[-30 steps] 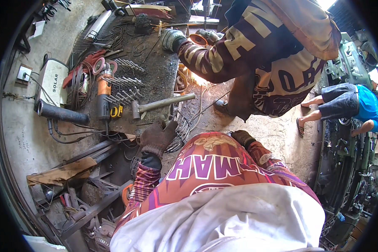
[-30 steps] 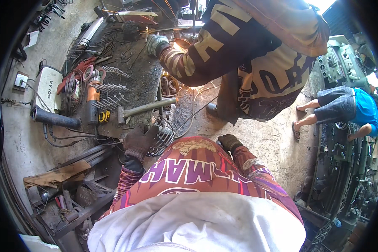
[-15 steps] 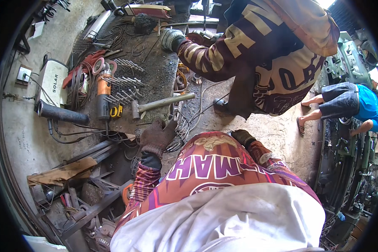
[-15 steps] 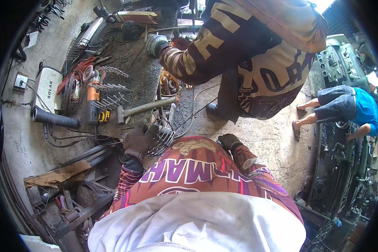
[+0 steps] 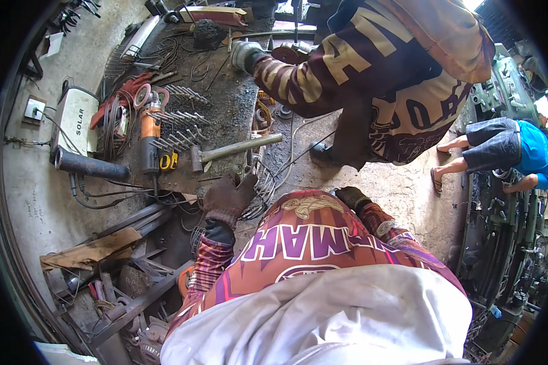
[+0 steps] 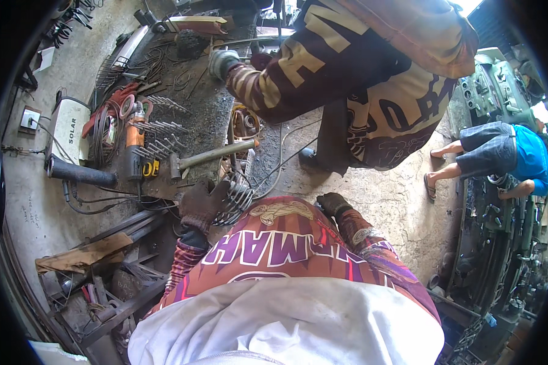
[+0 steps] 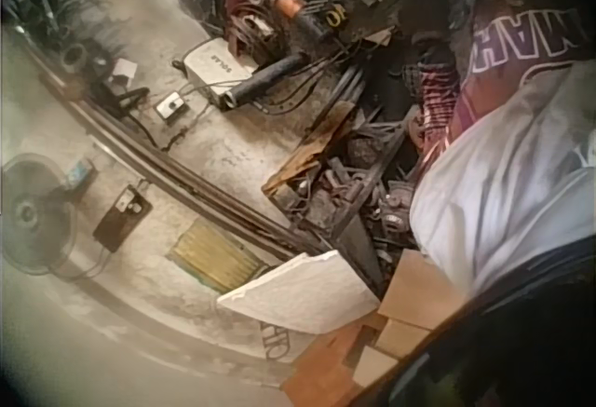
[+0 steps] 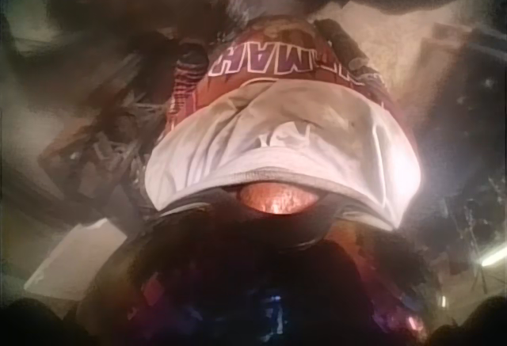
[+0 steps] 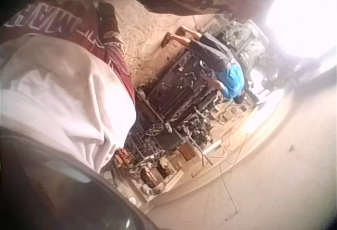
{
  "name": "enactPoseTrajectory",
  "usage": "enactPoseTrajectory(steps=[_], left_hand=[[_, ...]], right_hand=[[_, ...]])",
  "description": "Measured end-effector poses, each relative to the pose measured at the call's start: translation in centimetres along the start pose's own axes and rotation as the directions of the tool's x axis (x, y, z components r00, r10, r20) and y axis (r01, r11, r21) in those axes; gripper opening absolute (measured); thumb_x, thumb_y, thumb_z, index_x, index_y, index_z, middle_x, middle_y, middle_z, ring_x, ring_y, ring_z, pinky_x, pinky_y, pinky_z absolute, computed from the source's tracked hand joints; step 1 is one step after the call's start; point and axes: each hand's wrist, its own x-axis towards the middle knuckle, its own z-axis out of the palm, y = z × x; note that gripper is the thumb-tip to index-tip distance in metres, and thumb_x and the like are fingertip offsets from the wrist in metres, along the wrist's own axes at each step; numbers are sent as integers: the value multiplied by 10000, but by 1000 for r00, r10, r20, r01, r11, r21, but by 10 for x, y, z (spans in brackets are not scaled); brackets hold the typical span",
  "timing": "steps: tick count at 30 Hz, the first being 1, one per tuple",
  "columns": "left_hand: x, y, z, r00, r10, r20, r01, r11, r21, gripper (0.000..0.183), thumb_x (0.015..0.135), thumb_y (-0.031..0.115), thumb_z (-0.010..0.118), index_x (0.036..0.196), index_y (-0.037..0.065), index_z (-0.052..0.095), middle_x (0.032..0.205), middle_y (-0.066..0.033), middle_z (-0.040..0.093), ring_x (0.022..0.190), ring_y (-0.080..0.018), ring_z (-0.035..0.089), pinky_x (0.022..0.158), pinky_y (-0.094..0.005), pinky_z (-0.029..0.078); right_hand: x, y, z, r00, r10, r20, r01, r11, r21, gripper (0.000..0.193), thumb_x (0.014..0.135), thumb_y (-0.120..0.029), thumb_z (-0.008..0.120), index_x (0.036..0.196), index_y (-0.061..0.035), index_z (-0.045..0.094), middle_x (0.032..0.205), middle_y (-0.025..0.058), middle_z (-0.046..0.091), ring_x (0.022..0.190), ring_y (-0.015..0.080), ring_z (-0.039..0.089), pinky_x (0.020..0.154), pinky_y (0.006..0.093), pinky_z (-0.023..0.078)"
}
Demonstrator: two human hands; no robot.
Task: The person positions a metal grid on a workbench, aligns a metal piece, and uses a welding torch to join the metal parts while wearing gloves.
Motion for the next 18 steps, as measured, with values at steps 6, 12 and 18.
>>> enactPoseTrajectory(steps=[6,12,18], left_hand=[[12,-25,21,987,150,-52,-145,985,89,622,808,651,598,992,59,647,945,-239,681,916,-434,648,800,-516,484],[0,2,0,1000,-17,1,17,998,53,658,816,668,590,1054,57,646,1009,-240,679,975,-430,644,842,-516,484],[3,-3,3,1000,12,-2,-12,998,69,667,816,683,580,1049,63,657,983,-241,680,960,-431,645,828,-516,489]], right_hand=[[3,-1,1,967,248,64,-255,909,331,406,938,-407,487,1062,-75,686,1025,197,689,933,348,673,868,444,495],[-5,-16,-15,956,279,90,-293,891,345,450,959,-424,459,1057,-48,684,1024,198,694,910,323,678,854,426,499],[-5,-16,-18,973,217,72,-229,930,287,295,899,-297,583,1084,-85,672,1034,184,685,964,333,673,839,436,517]])
